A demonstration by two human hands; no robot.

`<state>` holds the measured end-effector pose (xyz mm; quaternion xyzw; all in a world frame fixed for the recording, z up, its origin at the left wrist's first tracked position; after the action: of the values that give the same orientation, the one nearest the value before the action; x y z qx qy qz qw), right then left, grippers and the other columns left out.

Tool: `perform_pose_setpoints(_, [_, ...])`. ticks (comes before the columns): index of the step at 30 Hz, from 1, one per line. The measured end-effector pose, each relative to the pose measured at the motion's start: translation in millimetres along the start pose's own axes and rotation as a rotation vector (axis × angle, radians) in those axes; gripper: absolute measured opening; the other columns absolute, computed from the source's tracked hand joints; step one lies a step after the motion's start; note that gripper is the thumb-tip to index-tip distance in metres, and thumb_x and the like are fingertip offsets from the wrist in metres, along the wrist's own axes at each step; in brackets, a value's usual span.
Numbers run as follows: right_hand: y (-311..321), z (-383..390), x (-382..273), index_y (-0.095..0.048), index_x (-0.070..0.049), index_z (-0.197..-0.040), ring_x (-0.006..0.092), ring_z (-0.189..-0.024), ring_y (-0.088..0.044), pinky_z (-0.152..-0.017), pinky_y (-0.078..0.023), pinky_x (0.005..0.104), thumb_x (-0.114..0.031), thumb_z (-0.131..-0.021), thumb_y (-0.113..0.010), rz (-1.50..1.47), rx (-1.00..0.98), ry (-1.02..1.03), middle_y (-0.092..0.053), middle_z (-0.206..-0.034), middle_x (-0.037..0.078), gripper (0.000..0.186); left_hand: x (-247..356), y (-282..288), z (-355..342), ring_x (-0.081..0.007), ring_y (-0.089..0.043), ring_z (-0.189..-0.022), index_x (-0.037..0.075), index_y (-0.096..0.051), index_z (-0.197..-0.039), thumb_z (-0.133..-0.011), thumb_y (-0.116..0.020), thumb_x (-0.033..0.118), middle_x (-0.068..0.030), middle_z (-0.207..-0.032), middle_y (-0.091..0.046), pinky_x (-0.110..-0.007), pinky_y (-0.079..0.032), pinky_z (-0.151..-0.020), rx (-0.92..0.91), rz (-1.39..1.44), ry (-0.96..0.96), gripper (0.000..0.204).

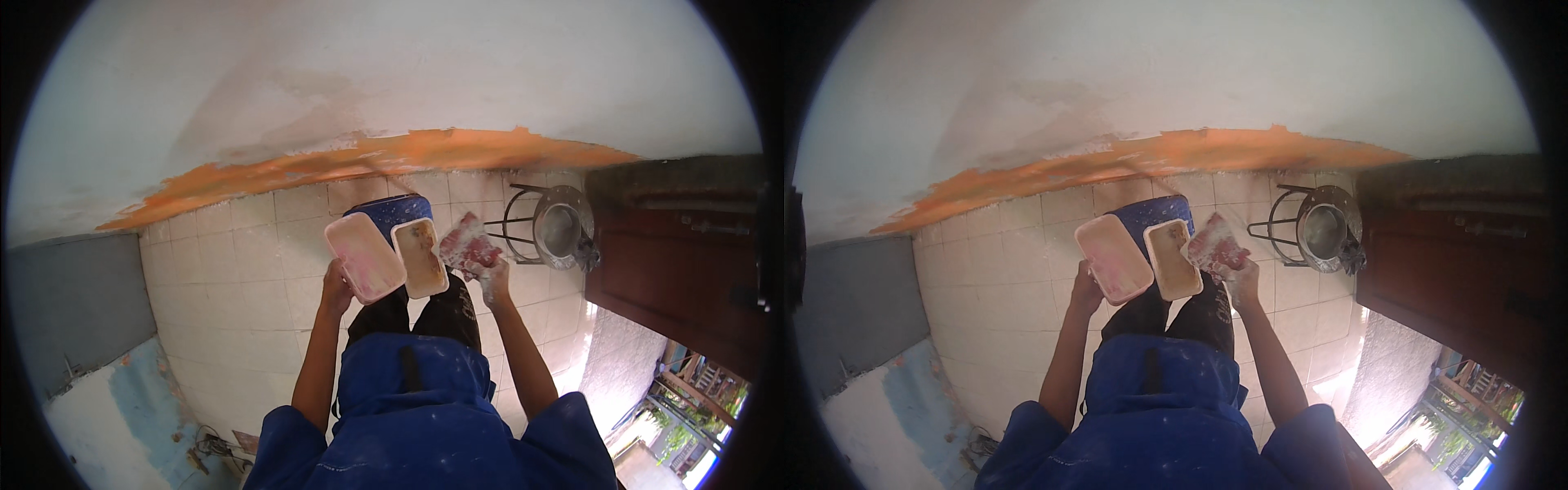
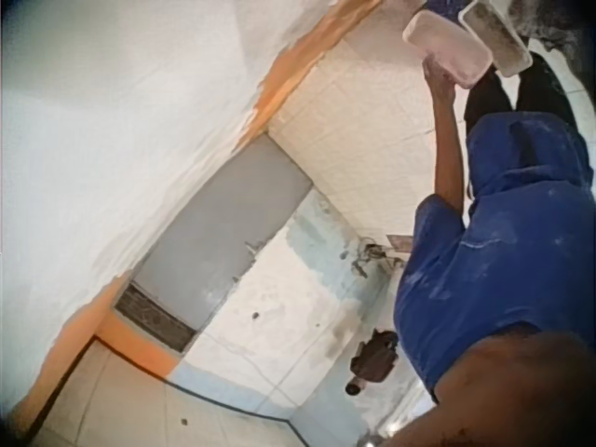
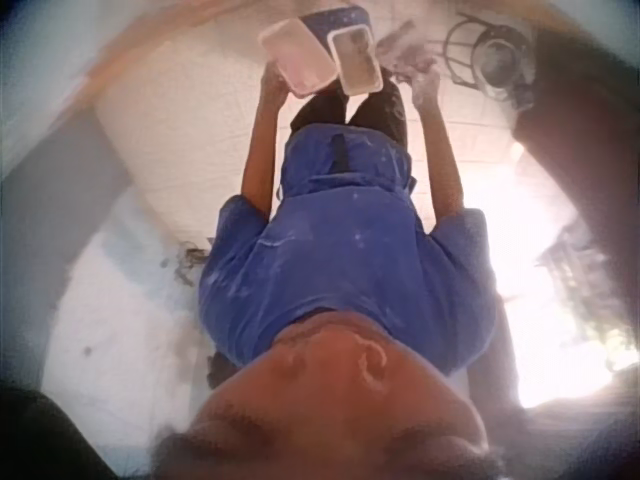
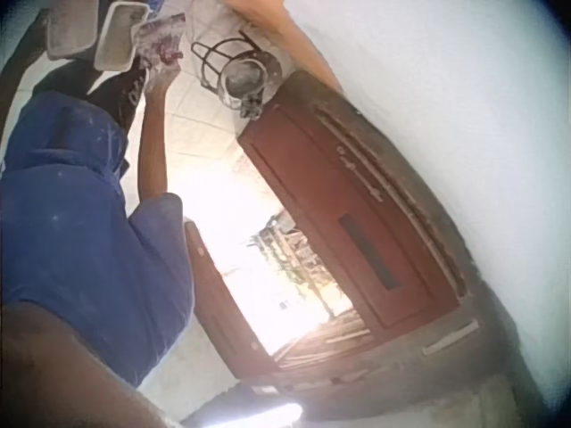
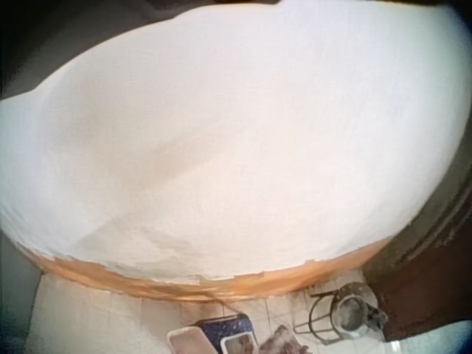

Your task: The person applies plaster to a wall using a putty knife, repeatedly loading the knife from a plastic container and smoothing the material across the surface area.

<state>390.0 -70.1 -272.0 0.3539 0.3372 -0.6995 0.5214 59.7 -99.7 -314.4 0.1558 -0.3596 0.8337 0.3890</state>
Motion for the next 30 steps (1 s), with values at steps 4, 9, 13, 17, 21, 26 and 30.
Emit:
perform_pose_setpoints(4, [-5, -13, 15, -0.053, 0.002, -0.083, 0.0138, -0.058, -0.058, -0.055, -0.047, 0.0255, 0.001, -0.078, -0.062, 0.753, -0.029, 0.196, -0.063, -0.075, 0.007, 0.010, -28, -11, -1, -0.0267, -0.055, -0.107, 0.004, -0.037, -0.128, -0.090, -0.040, 0.032, -0.0115, -0.121, -0.052, -0.043, -0.050, -0.085, -0.091, 0.041, -0.013, 0.048])
perform_pose_setpoints(9, [-15, -20, 29, -0.047, -0.001, -0.091, 0.0262, -0.078, -0.063, -0.066, -0.051, 0.0307, 0.004, -0.075, -0.060, 0.715, -0.229, 0.695, -0.062, -0.098, 0.017, 0.021, -60, -16, -16, -0.0262, -0.056, -0.103, 0.002, -0.038, -0.119, -0.087, -0.047, 0.024, -0.0140, -0.111, -0.053, -0.041, -0.050, -0.085, -0.081, 0.117, 0.003, 0.040])
perform_pose_setpoints(13, [-9, -18, 37, -0.049, -0.002, -0.109, 0.0291, -0.112, -0.052, -0.085, -0.049, 0.0378, -0.002, -0.072, -0.062, 0.887, -0.497, 0.756, -0.047, -0.126, 0.014, 0.039, -68, -13, -17, -0.0258, -0.056, -0.101, 0.001, -0.035, -0.117, -0.085, -0.050, 0.020, -0.0141, -0.108, -0.051, -0.040, -0.051, -0.083, -0.063, 0.106, -0.043, 0.041])
perform_pose_setpoints(17, [3, -24, 59, -0.048, -0.002, -0.114, 0.0294, -0.119, -0.045, -0.088, -0.048, 0.0380, -0.016, -0.079, -0.058, 1.224, -0.442, 1.107, -0.042, -0.130, 0.015, 0.039, -68, -17, -14, -0.0261, -0.055, -0.101, 0.001, -0.034, -0.119, -0.084, -0.051, 0.018, -0.0142, -0.111, -0.049, -0.040, -0.051, -0.083, 0.021, 0.012, -0.090, 0.042])
perform_pose_setpoints(21, [16, -29, 73, -0.051, 0.004, -0.108, 0.0338, -0.114, -0.051, -0.092, -0.046, 0.0376, -0.009, -0.086, -0.052, 1.273, -0.476, 1.037, -0.048, -0.125, 0.022, 0.025, -67, -19, -9, -0.0255, -0.055, -0.101, 0.000, -0.034, -0.118, -0.083, -0.052, 0.015, -0.0140, -0.111, -0.048, -0.038, -0.050, -0.084, 0.087, -0.106, -0.120, 0.042])
perform_pose_setpoints(26, [17, -36, 77, -0.053, 0.002, -0.107, 0.0327, -0.118, -0.047, -0.093, -0.046, 0.0380, -0.013, -0.085, -0.050, 1.260, -0.566, 0.921, -0.047, -0.128, 0.019, 0.026, -66, -19, -10, -0.0232, -0.054, -0.101, -0.001, -0.034, -0.119, -0.082, -0.055, 0.013, -0.0139, -0.111, -0.048, -0.037, -0.047, -0.087, 0.087, -0.096, -0.128, 0.044])
perform_pose_setpoints(30, [22, -34, 74, -0.051, -0.004, -0.110, 0.0293, -0.126, -0.040, -0.093, -0.045, 0.0395, -0.024, -0.084, -0.052, 1.418, -0.570, 0.952, -0.041, -0.134, 0.015, 0.033, -64, -17, -11, -0.0212, -0.053, -0.100, -0.001, -0.036, -0.118, -0.080, -0.058, 0.013, -0.0133, -0.110, -0.049, -0.034, -0.045, -0.088, 0.083, -0.238, -0.187, 0.046])
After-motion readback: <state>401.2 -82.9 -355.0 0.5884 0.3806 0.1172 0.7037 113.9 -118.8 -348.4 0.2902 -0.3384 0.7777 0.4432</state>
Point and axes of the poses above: each hand's wrist, its own z-axis away from the middle knuckle, its own y-axis out of the back of the hand, x = y × z, the point moved 2 cm from there along -z, towards the middle knuckle
